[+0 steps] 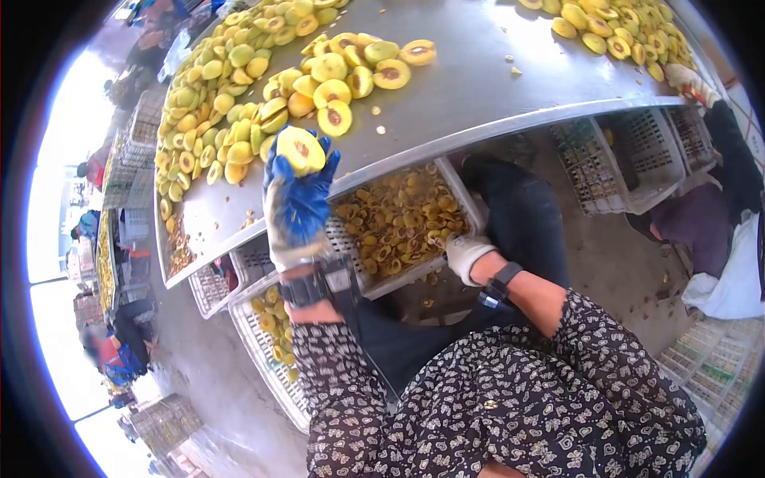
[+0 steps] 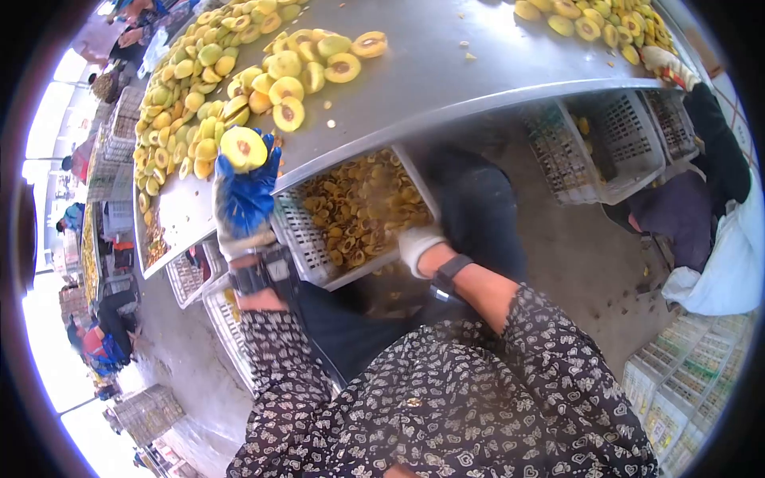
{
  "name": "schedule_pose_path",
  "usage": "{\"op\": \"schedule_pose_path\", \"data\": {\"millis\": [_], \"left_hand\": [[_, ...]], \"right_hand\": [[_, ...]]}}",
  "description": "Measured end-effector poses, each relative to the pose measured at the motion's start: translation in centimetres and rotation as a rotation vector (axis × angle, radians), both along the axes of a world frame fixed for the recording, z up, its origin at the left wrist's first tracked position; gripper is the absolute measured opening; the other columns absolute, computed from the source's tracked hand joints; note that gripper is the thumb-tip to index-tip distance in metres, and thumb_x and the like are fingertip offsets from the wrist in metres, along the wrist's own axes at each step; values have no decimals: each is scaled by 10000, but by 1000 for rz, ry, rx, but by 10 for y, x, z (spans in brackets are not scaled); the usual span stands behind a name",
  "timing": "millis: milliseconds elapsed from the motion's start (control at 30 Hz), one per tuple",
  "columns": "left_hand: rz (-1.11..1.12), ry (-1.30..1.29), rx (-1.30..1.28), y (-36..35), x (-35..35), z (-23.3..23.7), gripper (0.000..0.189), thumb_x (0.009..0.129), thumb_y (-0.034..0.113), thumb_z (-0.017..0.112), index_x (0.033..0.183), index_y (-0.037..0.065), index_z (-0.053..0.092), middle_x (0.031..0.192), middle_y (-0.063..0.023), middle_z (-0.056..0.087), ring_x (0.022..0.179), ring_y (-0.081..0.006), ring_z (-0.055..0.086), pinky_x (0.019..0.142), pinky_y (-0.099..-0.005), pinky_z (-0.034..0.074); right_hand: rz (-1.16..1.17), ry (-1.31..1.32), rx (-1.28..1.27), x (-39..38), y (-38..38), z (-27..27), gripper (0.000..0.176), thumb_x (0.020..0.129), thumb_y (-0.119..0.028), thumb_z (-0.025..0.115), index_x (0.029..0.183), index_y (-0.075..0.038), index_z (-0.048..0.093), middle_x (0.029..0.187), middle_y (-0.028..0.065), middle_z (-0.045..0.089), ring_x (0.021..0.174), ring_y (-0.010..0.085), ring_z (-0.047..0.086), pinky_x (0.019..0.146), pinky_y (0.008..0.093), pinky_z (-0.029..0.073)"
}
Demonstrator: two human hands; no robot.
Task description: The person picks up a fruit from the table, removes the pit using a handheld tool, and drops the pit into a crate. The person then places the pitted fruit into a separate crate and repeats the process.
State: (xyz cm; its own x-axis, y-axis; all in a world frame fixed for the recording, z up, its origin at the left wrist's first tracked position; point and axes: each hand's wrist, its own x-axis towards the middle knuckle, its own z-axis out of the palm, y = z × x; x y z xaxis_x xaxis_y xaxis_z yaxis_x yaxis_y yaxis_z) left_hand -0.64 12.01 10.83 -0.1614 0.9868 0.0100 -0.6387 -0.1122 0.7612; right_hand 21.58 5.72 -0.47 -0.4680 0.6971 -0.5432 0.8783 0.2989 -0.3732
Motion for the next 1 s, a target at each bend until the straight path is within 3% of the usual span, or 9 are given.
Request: {"op": "schedule_pose_path", "data": {"millis": [67,133,200,233,367,600,733,867,1000], "left_hand": [[29,-361,-30,-25,-6,-4,453,913,305,513,1214,-27,448,1196,-197,521,1125,-366,502,977,-519,408],[133,-496,-164,-45,-3,-8,478,925,360,475,1196,-34,464,1182,-204,526,1114,-367,501,991,-510,395],[190,-426,-154,-61,-3,-22,526,903,361,522,1247,-26,430,1190,-201,523,1131,-354,489,993,-473,407],[187,-447,-151,-68,-4,-25,527,908,373,511,1246,-24,433,1177,-196,531,1128,-345,495,987,-476,413],[133,-482,-201,-84,-18,-45,534,913,395,487,1242,-23,440,1194,-203,529,1123,-335,509,971,-475,427],[151,-418,-318,-96,-22,-61,516,924,435,438,1192,-2,495,1129,-175,563,1066,-331,542,949,-477,439],[152,-465,-330,-90,-28,-70,509,901,421,490,1172,-10,504,1131,-180,572,1066,-336,543,942,-461,450],[208,-477,-393,-94,-24,-78,500,895,419,502,1134,-20,522,1128,-187,576,1068,-343,541,951,-467,441],[187,-544,-297,-98,-26,-77,481,911,361,483,1183,-35,488,1199,-212,532,1116,-346,511,982,-470,413]], "right_hand": [[93,76,16,2,0,6,250,848,-146,502,1047,-4,554,905,195,641,830,326,630,707,397,493],[-112,194,55,-10,3,38,203,840,-138,509,992,-5,523,842,198,638,798,345,626,686,411,486],[-158,303,142,-17,3,57,212,835,-125,507,1000,3,471,812,198,634,772,367,620,682,425,478],[-144,299,142,-19,1,57,363,828,-131,522,1151,2,423,857,198,632,800,357,619,680,419,478],[152,97,170,-4,-18,-43,262,847,-204,546,1015,-11,486,773,198,632,743,369,623,652,439,483],[-203,281,260,-33,1,45,287,846,-231,561,997,-13,452,782,203,625,774,377,614,656,443,484],[123,91,371,-16,-9,-3,267,857,-228,529,1005,-6,535,773,189,629,775,373,620,672,411,498],[-133,82,197,-15,4,33,266,854,-222,547,984,10,544,768,186,633,742,353,626,659,421,499],[-476,495,95,-19,0,42,288,865,-249,579,961,18,534,665,131,589,494,212,578,458,328,472]]}}
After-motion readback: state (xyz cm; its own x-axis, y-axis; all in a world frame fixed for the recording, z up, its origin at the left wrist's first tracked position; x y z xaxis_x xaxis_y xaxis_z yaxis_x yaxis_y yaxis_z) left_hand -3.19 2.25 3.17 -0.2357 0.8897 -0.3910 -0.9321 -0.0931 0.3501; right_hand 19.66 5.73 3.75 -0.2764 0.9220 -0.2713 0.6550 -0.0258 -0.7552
